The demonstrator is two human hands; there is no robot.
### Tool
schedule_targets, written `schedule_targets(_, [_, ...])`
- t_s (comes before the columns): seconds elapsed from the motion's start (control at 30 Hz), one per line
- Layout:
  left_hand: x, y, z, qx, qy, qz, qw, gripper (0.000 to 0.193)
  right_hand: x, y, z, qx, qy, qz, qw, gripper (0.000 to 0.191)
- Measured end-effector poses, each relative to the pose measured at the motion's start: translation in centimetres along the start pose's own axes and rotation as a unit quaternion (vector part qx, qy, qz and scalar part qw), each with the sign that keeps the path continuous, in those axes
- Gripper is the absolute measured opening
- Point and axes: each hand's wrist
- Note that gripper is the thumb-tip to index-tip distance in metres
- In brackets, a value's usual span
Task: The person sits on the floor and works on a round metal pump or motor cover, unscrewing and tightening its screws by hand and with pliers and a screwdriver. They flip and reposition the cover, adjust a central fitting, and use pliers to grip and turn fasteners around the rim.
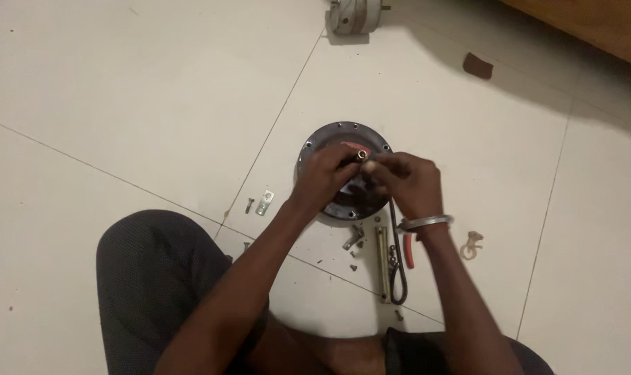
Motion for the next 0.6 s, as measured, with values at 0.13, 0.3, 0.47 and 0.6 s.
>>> schedule_targets(0.13, [0.4, 0.2, -0.2, 0.008, -0.003, -0.027, 1.000, 0.020, -0.1, -1.5, 0.4, 0.043, 0.022, 0.067, 0.997, 0.023])
schedule_targets(0.3, [0.7, 0.7, -0.3, 0.001, 0.059, 0.015, 0.998, 0.020, 0.7, -1.8, 1.3, 0.034, 0.060, 0.019, 0.997, 0.017])
schedule_targets(0.47, [0.0, 0.7, -0.5, -0.019, 0.135, 0.070, 0.988, 0.020, 2.1, -2.8, 1.8, 0.074, 0.038, -0.040, 0.996, 0.015])
schedule_targets(0.6, [-0.5, 0.5, -0.6, -0.014, 0.135, 0.098, 0.986, 0.022, 2.3, -2.8, 2.0, 0.093, 0.048, -0.036, 0.994, 0.015])
Point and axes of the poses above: each hand's wrist, its own z-axis away from the middle knuckle, its own y-axis out of the back of the hand, x = y × z, and after that the axes turned 2 degrees about y, right-handed
